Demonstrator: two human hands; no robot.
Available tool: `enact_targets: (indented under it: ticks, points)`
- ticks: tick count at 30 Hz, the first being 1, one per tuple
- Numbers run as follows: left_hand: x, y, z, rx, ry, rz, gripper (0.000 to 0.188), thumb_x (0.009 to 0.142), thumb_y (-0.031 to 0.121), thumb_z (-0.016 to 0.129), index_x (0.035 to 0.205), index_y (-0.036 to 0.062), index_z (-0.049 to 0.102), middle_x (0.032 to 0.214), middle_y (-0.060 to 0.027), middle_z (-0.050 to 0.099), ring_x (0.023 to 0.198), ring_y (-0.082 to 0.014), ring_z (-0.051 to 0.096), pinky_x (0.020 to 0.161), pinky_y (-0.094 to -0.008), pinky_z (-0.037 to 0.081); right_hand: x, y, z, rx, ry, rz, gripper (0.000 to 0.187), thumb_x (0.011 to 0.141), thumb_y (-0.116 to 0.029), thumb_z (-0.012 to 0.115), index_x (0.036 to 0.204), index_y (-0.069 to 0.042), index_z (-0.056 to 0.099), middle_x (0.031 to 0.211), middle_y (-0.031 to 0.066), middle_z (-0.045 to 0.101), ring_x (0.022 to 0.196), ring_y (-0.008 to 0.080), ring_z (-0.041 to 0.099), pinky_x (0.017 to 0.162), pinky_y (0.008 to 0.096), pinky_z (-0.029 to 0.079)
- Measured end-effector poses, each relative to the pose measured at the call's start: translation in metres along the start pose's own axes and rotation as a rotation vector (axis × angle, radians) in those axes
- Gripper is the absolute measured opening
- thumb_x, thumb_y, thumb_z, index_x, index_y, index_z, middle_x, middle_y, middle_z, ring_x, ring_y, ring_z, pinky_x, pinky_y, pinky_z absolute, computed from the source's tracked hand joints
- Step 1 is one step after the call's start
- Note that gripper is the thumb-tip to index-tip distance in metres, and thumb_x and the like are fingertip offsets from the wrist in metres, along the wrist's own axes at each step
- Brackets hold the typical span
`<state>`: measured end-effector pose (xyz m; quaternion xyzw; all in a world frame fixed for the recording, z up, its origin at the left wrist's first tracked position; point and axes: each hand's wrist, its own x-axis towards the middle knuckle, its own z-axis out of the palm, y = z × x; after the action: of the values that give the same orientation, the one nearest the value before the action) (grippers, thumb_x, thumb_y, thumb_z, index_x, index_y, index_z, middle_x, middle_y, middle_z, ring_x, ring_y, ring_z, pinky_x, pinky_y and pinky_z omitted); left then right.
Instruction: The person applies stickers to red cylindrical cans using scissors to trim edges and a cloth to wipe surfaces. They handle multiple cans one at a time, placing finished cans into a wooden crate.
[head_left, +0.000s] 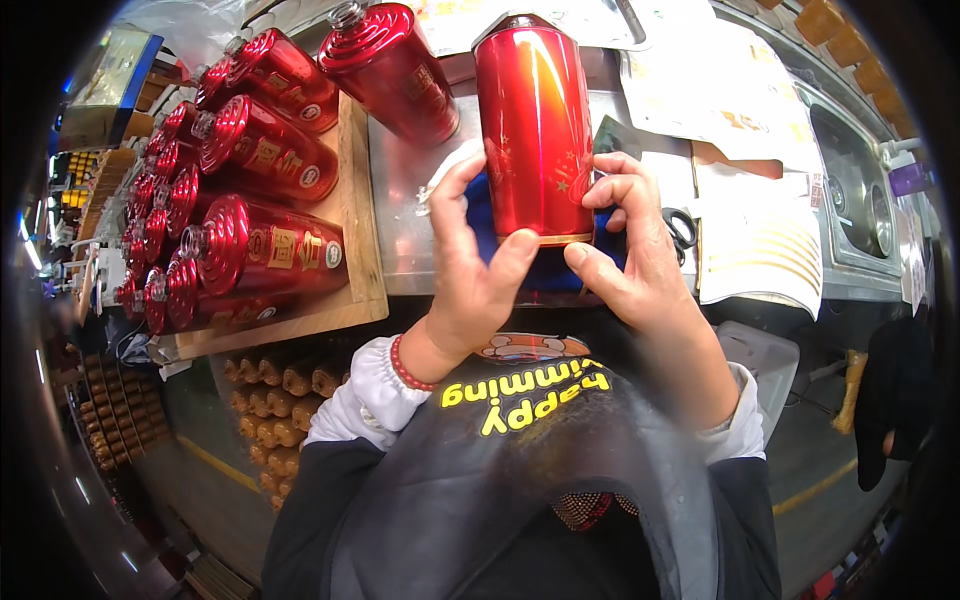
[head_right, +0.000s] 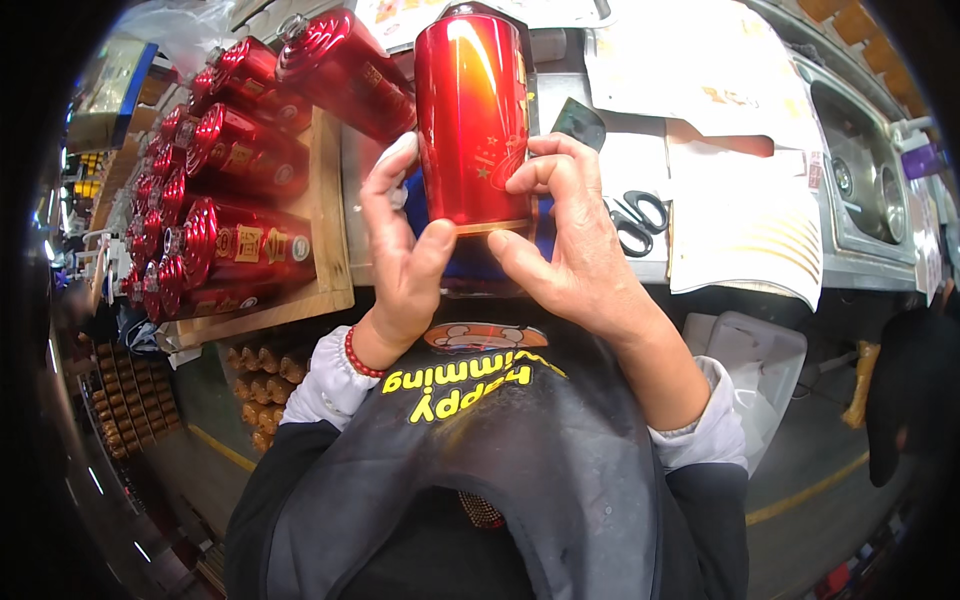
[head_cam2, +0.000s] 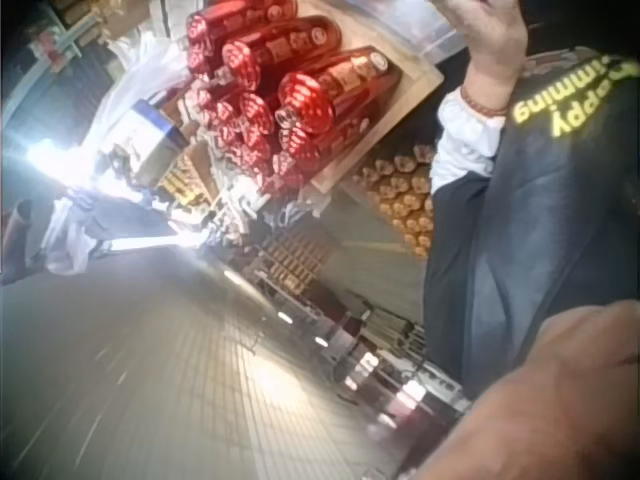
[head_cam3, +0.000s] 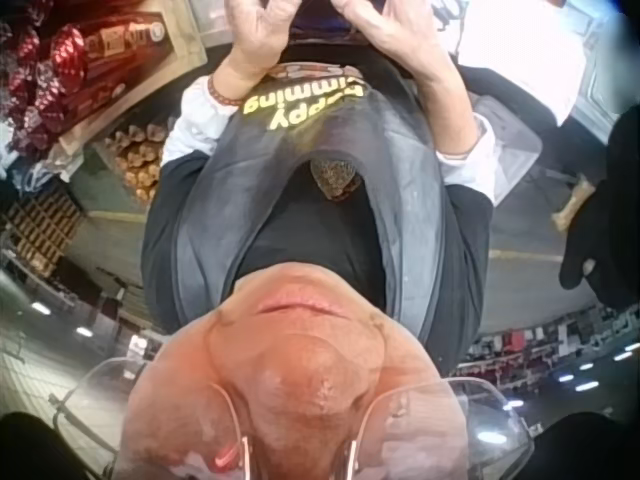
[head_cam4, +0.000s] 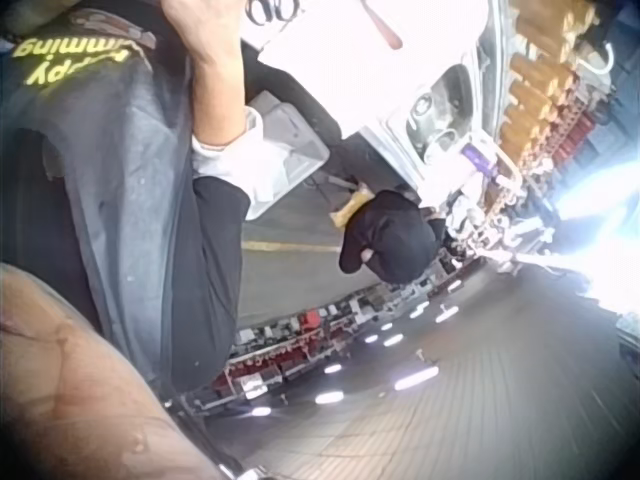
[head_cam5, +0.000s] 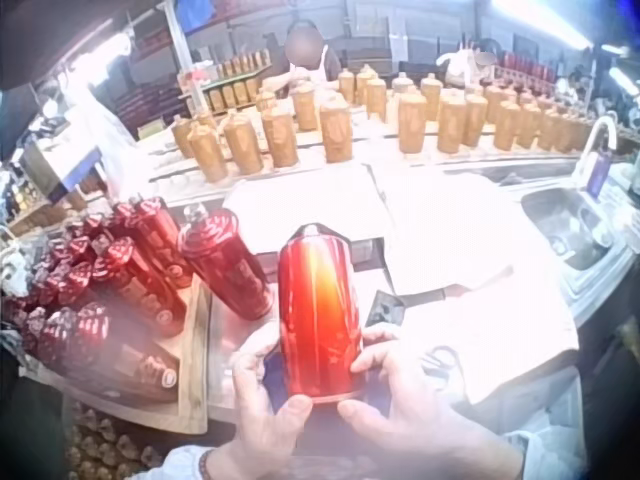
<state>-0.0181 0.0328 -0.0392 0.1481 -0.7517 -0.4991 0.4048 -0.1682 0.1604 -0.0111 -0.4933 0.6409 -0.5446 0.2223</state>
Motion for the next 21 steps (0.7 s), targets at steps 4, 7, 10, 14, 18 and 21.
enact_targets:
  ticks: [4, 7, 10, 14, 18, 21]
  points:
    - [-0.015, 0.004, -0.017, 0.522, -0.029, 0.499, 0.033, 0.089, 0.018, 0.074, 0.121, 0.0157, 0.066, 0.121, -0.009, 0.064, 0.121, -0.0269, 0.055, 0.123, -0.0574, 0.016, 0.0, 0.002, -0.001, 0.006, -0.003, -0.005, 0.044, 0.083, -0.009, 0.074, 0.119, -0.005, 0.05, 0.137, 0.0203, 0.039, 0.122, 0.0271, 0.051, 0.096, 0.0368, 0.049]
    - [-0.017, 0.003, -0.011, 0.766, 0.001, 0.683, 0.032, 0.078, 0.018, 0.082, 0.106, 0.0311, 0.074, 0.113, 0.0074, 0.067, 0.116, -0.0187, 0.055, 0.124, -0.0567, 0.017, -0.001, 0.003, -0.002, -0.049, -0.01, -0.023, 0.043, 0.083, -0.008, 0.073, 0.119, -0.005, 0.05, 0.137, 0.0203, 0.039, 0.121, 0.0271, 0.051, 0.095, 0.0368, 0.049]
    - [-0.017, -0.004, -0.02, 0.824, -0.036, 0.721, 0.035, 0.077, 0.018, 0.083, 0.109, 0.0309, 0.076, 0.112, 0.0093, 0.067, 0.114, -0.0175, 0.056, 0.124, -0.0557, 0.019, 0.0, 0.001, -0.003, -0.012, -0.012, 0.0, 0.043, 0.083, -0.008, 0.072, 0.119, -0.004, 0.05, 0.138, 0.0202, 0.039, 0.122, 0.0273, 0.051, 0.095, 0.0375, 0.049]
    - [-0.026, 0.0, -0.024, 0.862, -0.032, 0.63, 0.038, 0.077, 0.02, 0.082, 0.112, 0.0315, 0.076, 0.113, 0.0089, 0.067, 0.114, -0.018, 0.055, 0.124, -0.0561, 0.02, -0.002, 0.003, -0.007, 0.006, -0.02, 0.016, 0.042, 0.083, -0.005, 0.069, 0.12, -0.004, 0.05, 0.138, 0.0176, 0.043, 0.12, 0.0246, 0.053, 0.094, 0.0368, 0.049]
    - [-0.025, 0.004, -0.029, 0.927, -0.075, 0.659, 0.038, 0.076, 0.019, 0.082, 0.111, 0.0324, 0.076, 0.116, 0.007, 0.066, 0.116, -0.0183, 0.055, 0.124, -0.0565, 0.02, -0.006, 0.012, -0.009, 0.24, 0.03, 0.097, 0.042, 0.083, -0.002, 0.066, 0.122, -0.003, 0.051, 0.138, 0.0153, 0.047, 0.116, 0.0216, 0.054, 0.094, 0.0358, 0.048]
    - [-0.014, 0.009, -0.031, 0.96, -0.139, 0.755, 0.037, 0.076, 0.02, 0.081, 0.11, 0.0329, 0.076, 0.119, 0.0062, 0.066, 0.118, -0.0186, 0.054, 0.124, -0.0567, 0.02, -0.01, 0.014, -0.01, 0.153, 0.175, 0.058, 0.04, 0.08, 0.0, 0.068, 0.118, -0.003, 0.055, 0.137, 0.0188, 0.05, 0.117, 0.0274, 0.056, 0.1, 0.0389, 0.046]
